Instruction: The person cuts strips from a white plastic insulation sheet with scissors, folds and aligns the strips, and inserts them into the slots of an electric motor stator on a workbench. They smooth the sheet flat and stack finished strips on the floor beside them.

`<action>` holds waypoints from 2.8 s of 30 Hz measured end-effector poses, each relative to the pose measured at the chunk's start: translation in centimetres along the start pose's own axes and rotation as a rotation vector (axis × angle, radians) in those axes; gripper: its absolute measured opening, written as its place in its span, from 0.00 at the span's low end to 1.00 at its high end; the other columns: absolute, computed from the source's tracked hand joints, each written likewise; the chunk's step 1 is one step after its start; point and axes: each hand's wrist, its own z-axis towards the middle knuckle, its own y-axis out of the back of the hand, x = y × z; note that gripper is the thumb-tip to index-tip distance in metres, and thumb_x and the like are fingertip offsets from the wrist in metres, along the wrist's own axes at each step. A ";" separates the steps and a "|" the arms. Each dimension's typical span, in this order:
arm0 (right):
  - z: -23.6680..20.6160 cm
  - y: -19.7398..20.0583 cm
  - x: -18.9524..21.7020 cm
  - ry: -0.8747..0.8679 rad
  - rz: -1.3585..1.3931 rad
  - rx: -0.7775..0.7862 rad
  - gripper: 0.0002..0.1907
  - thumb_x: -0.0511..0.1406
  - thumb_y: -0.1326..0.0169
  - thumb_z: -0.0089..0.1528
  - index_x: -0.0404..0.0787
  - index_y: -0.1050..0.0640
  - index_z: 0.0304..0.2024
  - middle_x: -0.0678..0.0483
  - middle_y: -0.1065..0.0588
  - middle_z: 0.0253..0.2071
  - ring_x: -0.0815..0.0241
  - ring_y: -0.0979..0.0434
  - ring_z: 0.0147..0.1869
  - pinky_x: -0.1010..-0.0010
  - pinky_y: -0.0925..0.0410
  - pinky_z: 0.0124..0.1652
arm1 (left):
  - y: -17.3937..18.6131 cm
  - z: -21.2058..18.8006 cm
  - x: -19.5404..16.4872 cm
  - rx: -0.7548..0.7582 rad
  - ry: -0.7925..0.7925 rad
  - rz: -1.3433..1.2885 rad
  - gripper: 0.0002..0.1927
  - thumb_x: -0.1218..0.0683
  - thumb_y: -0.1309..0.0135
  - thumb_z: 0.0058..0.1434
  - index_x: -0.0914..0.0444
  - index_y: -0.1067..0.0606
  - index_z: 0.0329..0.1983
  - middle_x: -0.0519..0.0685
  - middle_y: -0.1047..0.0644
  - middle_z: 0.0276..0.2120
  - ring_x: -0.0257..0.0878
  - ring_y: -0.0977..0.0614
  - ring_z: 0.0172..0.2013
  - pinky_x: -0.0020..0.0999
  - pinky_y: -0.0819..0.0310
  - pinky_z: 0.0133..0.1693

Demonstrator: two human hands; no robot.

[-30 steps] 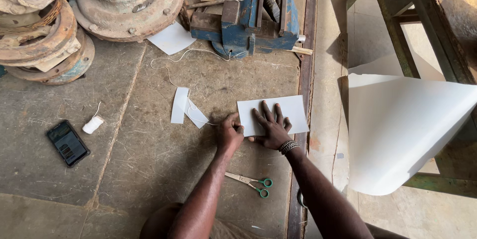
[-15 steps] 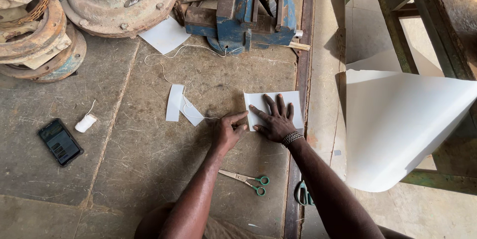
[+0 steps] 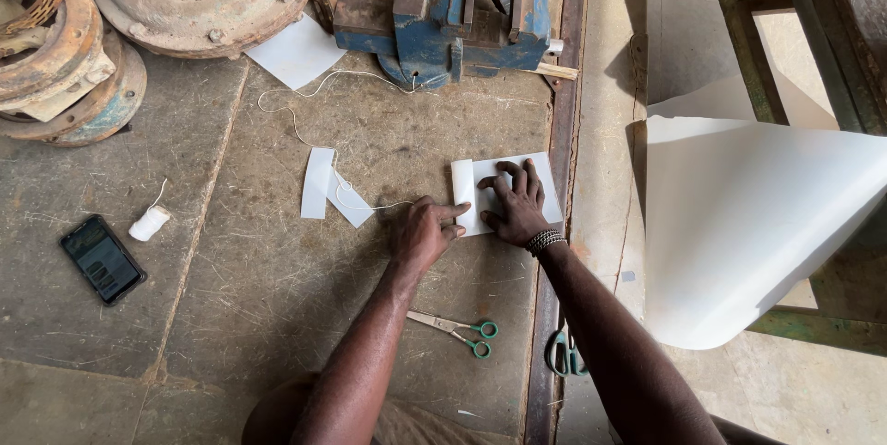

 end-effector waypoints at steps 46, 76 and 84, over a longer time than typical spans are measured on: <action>1.2 0.7 -1.4 -0.089 -0.289 0.398 0.56 0.66 0.48 0.57 0.71 0.65 0.77 0.52 0.80 0.80 0.36 0.88 0.81 0.27 0.78 0.68 | 0.8 1.6 -1.1 0.056 0.038 0.000 0.24 0.49 0.27 0.47 0.41 0.17 0.49 0.48 0.19 0.50 0.43 0.20 0.53 0.42 0.23 0.54; 4.0 1.2 0.9 -0.330 -0.266 0.468 0.81 0.64 0.29 0.40 0.68 0.73 0.76 0.47 0.84 0.79 0.23 0.94 0.76 0.14 0.76 0.61 | -0.2 0.2 -2.2 -0.081 0.524 0.048 0.76 0.39 0.23 0.42 0.46 0.69 0.78 0.57 0.75 0.76 0.65 0.76 0.74 0.77 0.75 0.67; 4.5 1.1 0.6 -0.339 -0.270 0.498 0.80 0.64 0.30 0.41 0.69 0.73 0.76 0.47 0.85 0.79 0.23 0.95 0.75 0.14 0.76 0.61 | -0.4 2.4 -3.0 -0.129 0.659 -0.070 0.79 0.46 0.21 0.40 0.37 0.74 0.76 0.58 0.81 0.76 0.62 0.81 0.74 0.78 0.85 0.65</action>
